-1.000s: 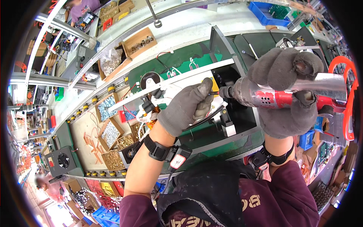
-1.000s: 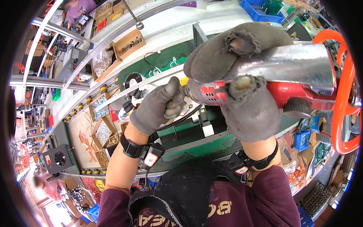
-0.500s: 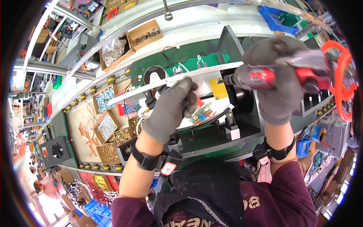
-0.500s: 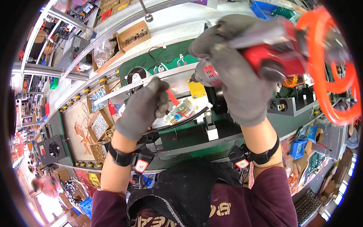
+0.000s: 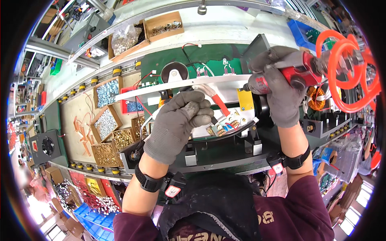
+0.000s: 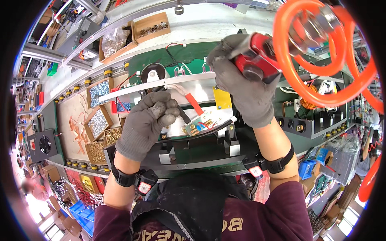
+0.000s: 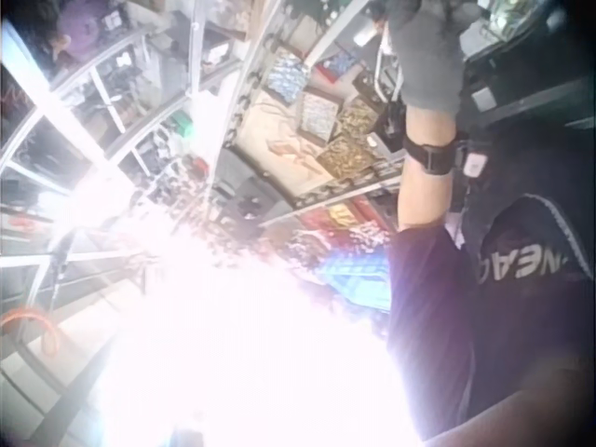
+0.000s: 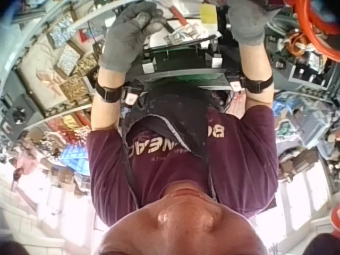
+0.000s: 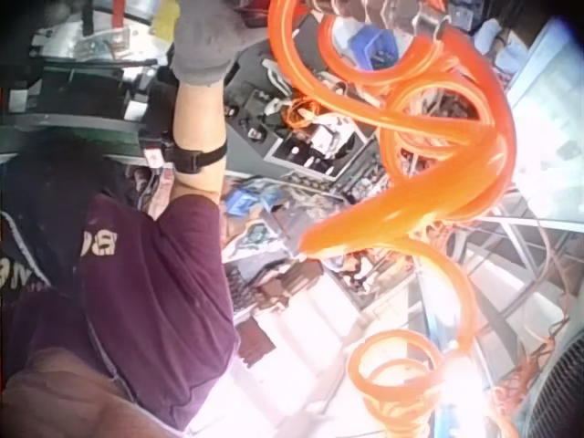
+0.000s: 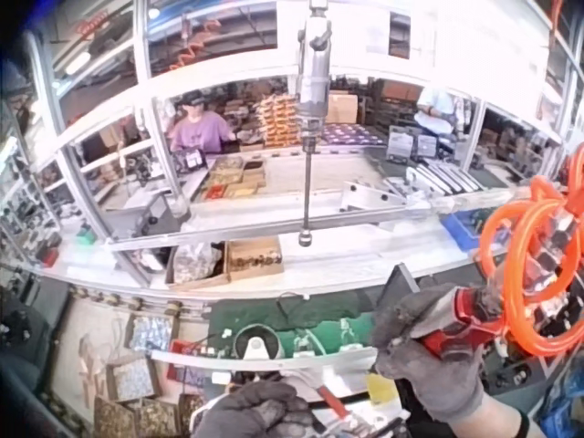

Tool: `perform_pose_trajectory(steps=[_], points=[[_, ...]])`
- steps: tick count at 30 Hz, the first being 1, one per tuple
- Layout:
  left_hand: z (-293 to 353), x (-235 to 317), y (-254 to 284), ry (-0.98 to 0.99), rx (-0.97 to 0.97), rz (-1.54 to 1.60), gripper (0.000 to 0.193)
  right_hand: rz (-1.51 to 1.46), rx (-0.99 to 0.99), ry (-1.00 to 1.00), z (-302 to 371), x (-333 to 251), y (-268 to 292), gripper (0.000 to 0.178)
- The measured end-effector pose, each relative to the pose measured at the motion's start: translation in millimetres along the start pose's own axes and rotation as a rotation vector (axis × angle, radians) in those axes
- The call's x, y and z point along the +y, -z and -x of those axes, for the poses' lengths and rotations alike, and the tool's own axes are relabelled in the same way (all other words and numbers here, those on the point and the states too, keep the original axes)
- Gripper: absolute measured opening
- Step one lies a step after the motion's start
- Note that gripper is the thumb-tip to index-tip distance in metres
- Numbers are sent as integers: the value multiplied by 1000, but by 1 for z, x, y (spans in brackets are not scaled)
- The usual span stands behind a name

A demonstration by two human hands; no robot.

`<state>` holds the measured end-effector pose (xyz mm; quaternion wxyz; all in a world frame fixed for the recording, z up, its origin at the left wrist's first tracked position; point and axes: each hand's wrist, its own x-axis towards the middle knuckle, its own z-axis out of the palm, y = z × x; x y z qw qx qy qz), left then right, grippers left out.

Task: The recorder is assembling internal components and wiring inside an industrial enclosure, using an electric screwdriver to secure parts and wire strippers for cable preparation.

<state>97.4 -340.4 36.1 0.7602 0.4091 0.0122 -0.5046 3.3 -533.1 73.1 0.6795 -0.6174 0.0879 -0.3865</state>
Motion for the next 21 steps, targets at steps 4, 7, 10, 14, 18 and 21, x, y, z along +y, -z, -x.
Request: perform_pose_trajectory(steps=[4, 7, 10, 14, 18, 21], points=[[-15, 36, 14, -367, 157, -515, 25, 292, -36, 158, 6, 9, 6, 25], [-31, 89, 50, -666, 521, -1019, 21, 121, 55, 67, 6, 0, -11, 27], [-40, 95, 84, -300, 629, -1247, 22, 54, 144, -22, 5, 3, -13, 26], [-41, 86, 94, -287, 621, -1407, 20, 98, 80, 20, 4, 11, -3, 22], [-27, 83, 80, -296, 621, -1385, 18, 73, 104, -4, 4, 11, -2, 21], [-20, 89, 68, -336, 617, -995, 20, 192, 82, -8, 3, 16, 1, 20]])
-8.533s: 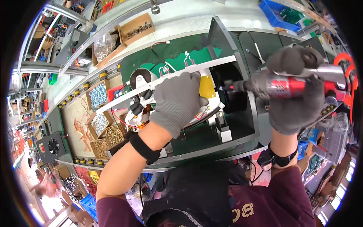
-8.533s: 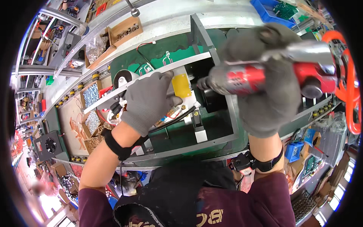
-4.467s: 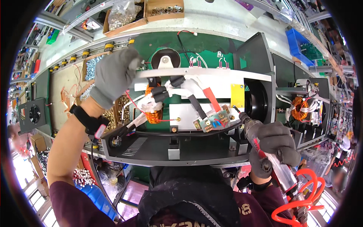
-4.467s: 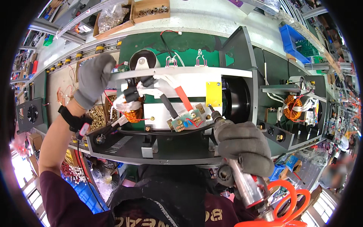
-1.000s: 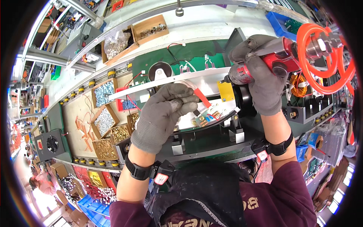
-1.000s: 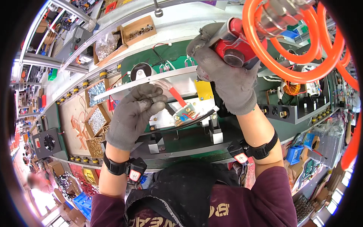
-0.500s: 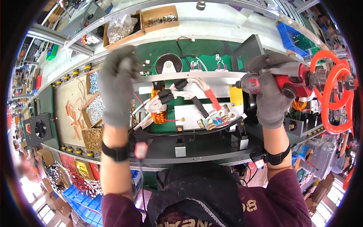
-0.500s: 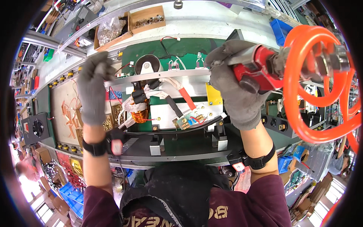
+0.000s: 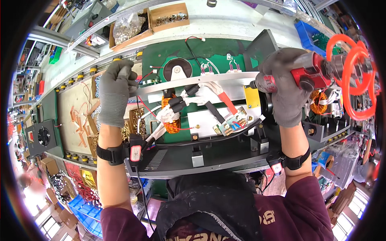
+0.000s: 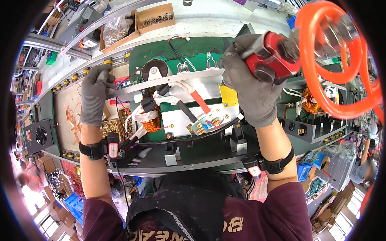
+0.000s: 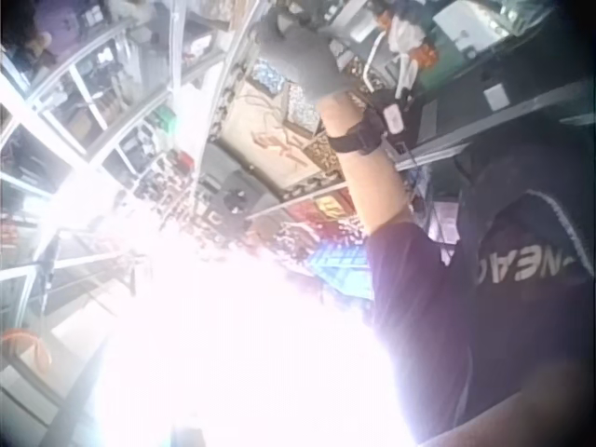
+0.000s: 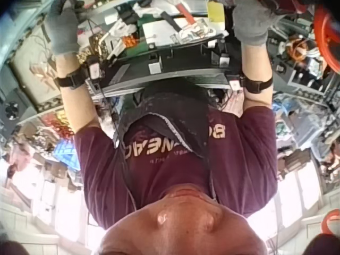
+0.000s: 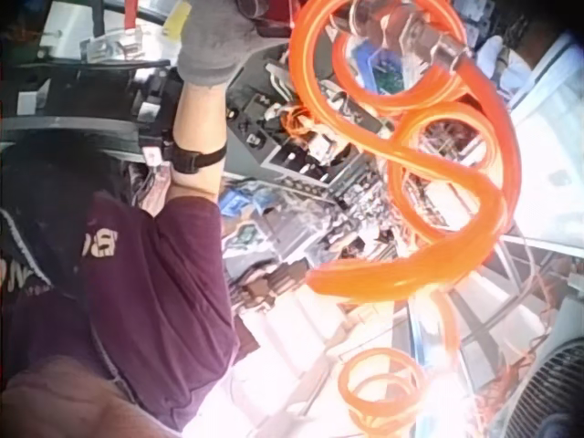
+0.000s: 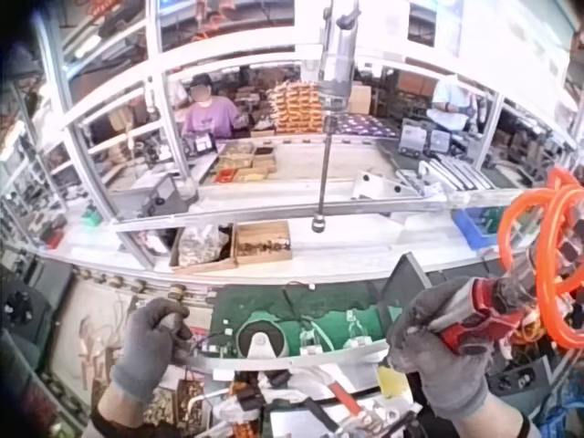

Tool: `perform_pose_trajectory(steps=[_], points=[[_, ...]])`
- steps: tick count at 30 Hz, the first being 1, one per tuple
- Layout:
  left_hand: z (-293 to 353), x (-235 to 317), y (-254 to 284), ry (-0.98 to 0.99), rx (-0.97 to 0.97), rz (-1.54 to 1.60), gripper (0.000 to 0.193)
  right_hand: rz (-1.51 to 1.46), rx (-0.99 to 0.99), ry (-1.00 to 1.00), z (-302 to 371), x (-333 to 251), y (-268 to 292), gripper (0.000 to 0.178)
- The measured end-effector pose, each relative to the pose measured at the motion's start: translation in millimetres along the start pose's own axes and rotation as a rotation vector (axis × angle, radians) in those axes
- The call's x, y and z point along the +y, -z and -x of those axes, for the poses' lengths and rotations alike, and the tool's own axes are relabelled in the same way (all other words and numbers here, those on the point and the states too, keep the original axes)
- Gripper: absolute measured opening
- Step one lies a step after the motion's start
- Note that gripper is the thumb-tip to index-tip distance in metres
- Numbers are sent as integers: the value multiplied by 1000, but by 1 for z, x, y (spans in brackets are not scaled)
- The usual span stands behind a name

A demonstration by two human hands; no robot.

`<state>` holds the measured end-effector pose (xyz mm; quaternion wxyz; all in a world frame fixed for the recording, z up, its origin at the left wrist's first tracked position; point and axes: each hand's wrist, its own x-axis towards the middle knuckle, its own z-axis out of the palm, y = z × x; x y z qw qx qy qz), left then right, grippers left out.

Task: The recorder is assembling internal components and wiring inside an industrial enclosure, using an electric screwdriver to secure parts and wire strippers for cable preparation.

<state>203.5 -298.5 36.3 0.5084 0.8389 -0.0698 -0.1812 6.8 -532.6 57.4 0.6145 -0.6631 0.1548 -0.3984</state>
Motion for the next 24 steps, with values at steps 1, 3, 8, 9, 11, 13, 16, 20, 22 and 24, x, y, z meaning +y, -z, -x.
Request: perform_pose_trajectory(steps=[1, 3, 8, 9, 11, 13, 16, 20, 22, 24], points=[[7, 5, -1, -1, 1, -2, 20, -99, 32, 8, 1, 0, -3, 21], [29, 25, -16, -122, -107, 92, 24, -175, -37, -70, -1, -3, 1, 19], [82, 45, -67, 7, -476, 430, 25, 15, -7, 36, -3, -21, -1, 21], [87, 46, -76, 94, -545, 524, 25, -151, 35, -84, -2, -29, -2, 22], [92, 38, -98, 235, -559, 597, 26, 30, -64, -40, 5, -35, 11, 27], [100, 39, -109, 298, -596, 674, 27, -200, 72, 287, 19, -47, 17, 30], [104, 37, -125, 385, -678, 808, 28, -211, 90, 290, 24, -55, 29, 30], [111, 46, -140, 420, -722, 843, 28, -248, 93, 286, 27, -61, 42, 31], [113, 46, -143, 421, -722, 844, 28, -275, 85, 280, 29, -63, 43, 31], [113, 46, -145, 409, -722, 806, 28, -301, 75, 272, 30, -63, 44, 32]])
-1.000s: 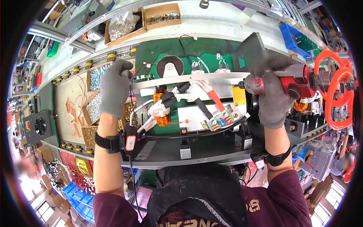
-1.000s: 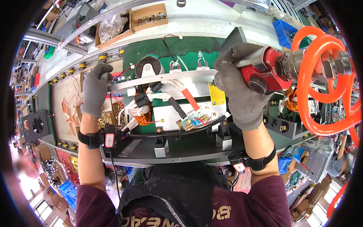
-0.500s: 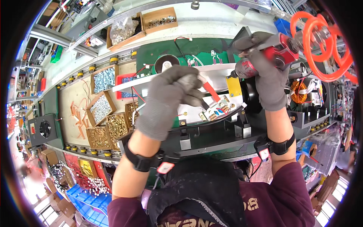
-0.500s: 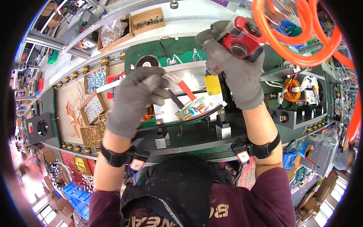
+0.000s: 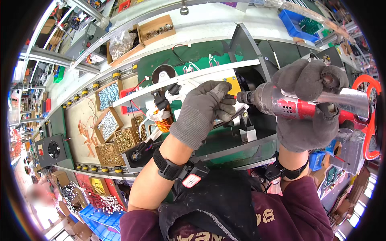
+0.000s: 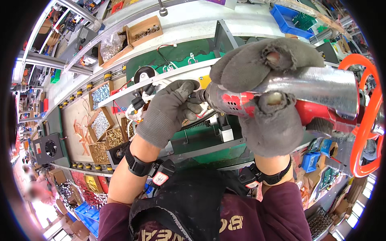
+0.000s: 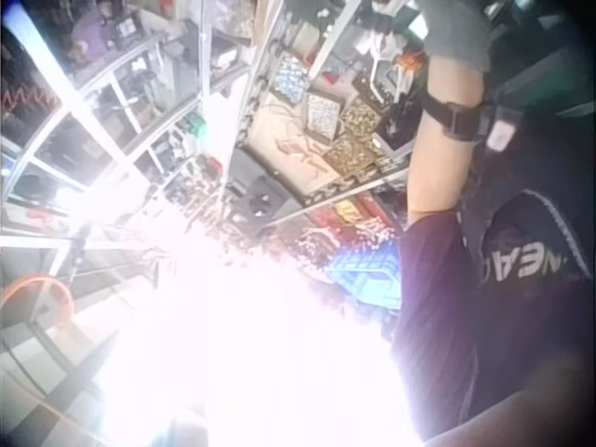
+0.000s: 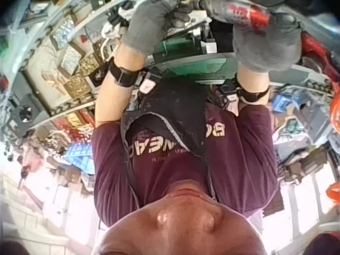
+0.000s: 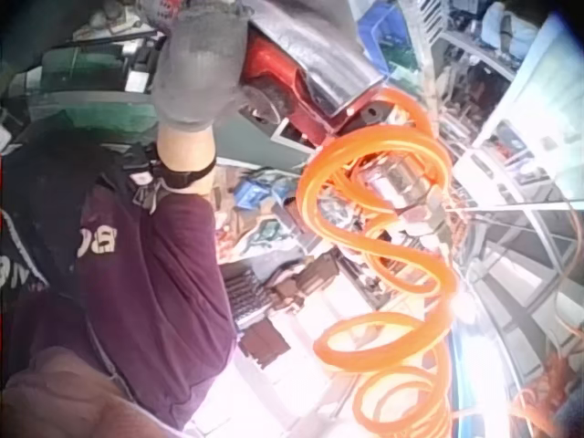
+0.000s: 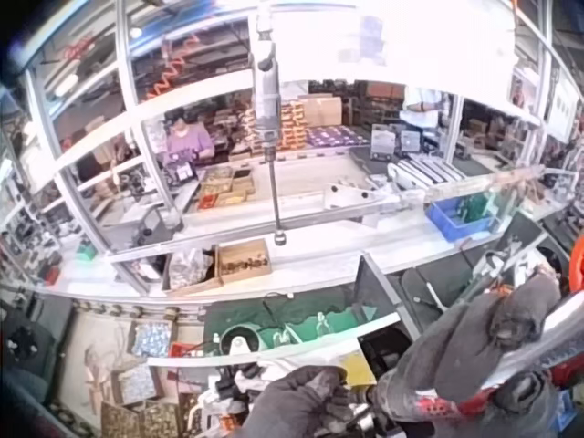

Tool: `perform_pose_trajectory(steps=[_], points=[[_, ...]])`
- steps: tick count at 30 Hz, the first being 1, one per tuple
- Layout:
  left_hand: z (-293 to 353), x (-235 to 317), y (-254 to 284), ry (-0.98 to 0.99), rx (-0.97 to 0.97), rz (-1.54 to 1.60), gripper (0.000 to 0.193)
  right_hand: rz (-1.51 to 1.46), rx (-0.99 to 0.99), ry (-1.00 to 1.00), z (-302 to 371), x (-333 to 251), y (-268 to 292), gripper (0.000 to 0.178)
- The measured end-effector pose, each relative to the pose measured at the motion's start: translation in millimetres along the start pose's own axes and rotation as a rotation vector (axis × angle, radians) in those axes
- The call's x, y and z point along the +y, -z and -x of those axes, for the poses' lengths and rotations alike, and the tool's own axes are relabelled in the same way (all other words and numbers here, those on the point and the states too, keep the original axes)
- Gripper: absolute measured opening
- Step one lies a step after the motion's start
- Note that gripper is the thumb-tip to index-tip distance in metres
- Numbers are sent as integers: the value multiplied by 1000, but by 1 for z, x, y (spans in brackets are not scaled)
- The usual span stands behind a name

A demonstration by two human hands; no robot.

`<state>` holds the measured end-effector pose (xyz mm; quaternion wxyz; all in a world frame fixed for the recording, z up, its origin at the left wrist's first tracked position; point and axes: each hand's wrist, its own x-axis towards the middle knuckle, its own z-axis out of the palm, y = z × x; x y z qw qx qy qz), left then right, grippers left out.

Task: The recorder is assembling internal components and wiring inside an industrial enclosure, using an electric screwdriver to secure parts and wire strippers for cable preparation.

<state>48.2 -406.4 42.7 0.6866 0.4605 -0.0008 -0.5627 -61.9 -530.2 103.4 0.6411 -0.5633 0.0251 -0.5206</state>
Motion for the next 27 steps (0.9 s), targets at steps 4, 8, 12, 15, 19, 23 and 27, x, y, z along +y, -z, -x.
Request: perform_pose_trajectory(steps=[4, 8, 12, 15, 19, 23, 27], points=[[-2, 0, -1, 26, -46, 1, 29, -51, -12, -24, 1, 0, 1, 32], [-6, -2, 0, 54, -64, -55, 26, -94, -22, -48, 2, 0, 4, 33], [-10, -3, 3, 109, -113, -18, 27, -55, -11, -35, 1, 3, 11, 34], [-6, 0, 0, 149, -71, -113, 26, -57, -51, -28, 0, 4, 12, 35], [-8, -1, 0, 115, -183, -122, 28, -66, -112, -20, -3, 3, 12, 35], [-9, 0, 0, 107, -209, -109, 30, -80, -180, -11, -6, 2, 9, 36], [-11, -4, -9, 130, -62, 33, 32, -96, -253, -2, -8, 2, 6, 37]])
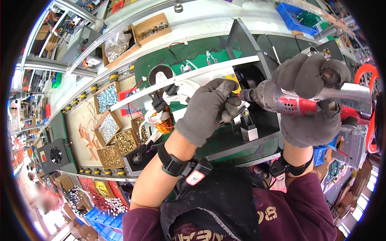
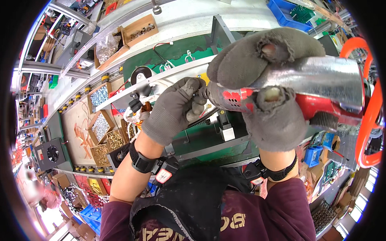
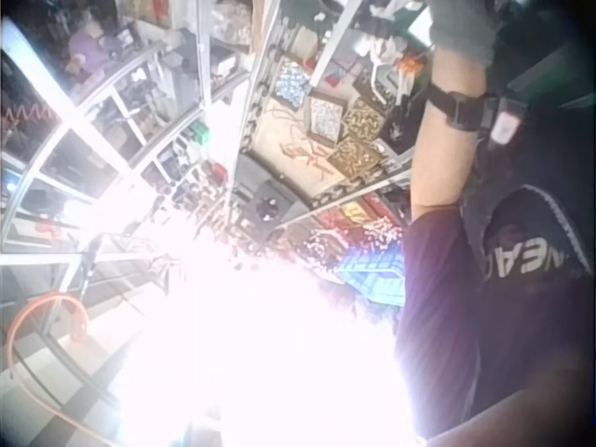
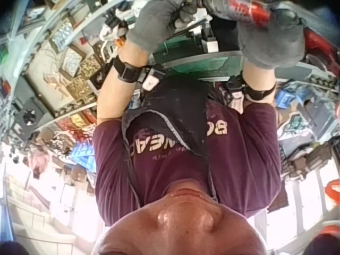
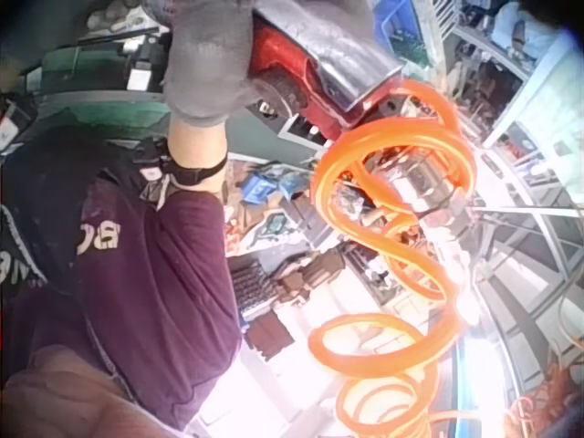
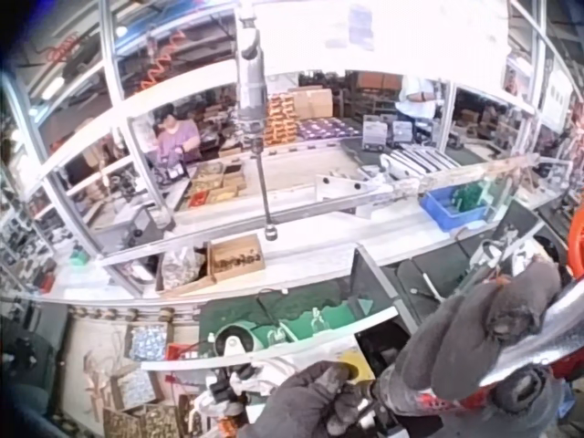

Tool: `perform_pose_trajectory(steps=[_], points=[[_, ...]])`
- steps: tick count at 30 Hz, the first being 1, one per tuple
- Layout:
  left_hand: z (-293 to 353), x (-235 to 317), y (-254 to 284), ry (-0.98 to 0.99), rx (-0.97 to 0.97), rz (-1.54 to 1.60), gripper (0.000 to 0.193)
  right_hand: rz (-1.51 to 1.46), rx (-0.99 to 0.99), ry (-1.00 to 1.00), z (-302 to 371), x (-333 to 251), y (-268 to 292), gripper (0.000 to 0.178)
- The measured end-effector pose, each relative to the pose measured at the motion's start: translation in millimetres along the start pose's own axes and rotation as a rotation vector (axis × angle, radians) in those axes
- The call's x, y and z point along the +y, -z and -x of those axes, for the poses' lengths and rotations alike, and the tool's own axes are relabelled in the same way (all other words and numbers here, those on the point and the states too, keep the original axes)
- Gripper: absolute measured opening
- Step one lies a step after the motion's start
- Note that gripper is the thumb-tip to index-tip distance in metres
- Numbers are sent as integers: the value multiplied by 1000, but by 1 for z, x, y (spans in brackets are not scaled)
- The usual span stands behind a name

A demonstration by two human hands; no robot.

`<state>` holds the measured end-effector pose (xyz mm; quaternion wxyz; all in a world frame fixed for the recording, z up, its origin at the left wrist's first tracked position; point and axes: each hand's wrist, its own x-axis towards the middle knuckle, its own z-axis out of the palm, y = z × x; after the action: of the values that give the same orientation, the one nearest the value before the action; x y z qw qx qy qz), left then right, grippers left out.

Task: The recorder is assembling internal components and wiring inside an industrial enclosure, using an electric screwdriver to secure parts and wire strippers for cable preparation.

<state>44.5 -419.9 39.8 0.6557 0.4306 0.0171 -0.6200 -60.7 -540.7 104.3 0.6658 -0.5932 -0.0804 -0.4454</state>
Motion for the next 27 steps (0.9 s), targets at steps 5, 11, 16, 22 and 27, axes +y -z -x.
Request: perform_pose_trajectory(steps=[5, 11, 16, 22, 27], points=[[11, 4, 4, -33, 150, -286, 43, 128, 36, -93, 6, 5, 0, 35], [9, 4, 15, -32, 288, -475, 45, 273, 252, -255, 18, 21, 3, 27], [13, 6, 12, -69, 308, -567, 39, 283, 225, -157, 20, 38, -2, 24], [22, -6, 17, -227, 221, -706, 30, 281, 223, -364, 21, 41, 9, 20], [41, -37, 29, -517, 217, -1098, 20, 151, 81, -292, 25, 42, 8, 21]])
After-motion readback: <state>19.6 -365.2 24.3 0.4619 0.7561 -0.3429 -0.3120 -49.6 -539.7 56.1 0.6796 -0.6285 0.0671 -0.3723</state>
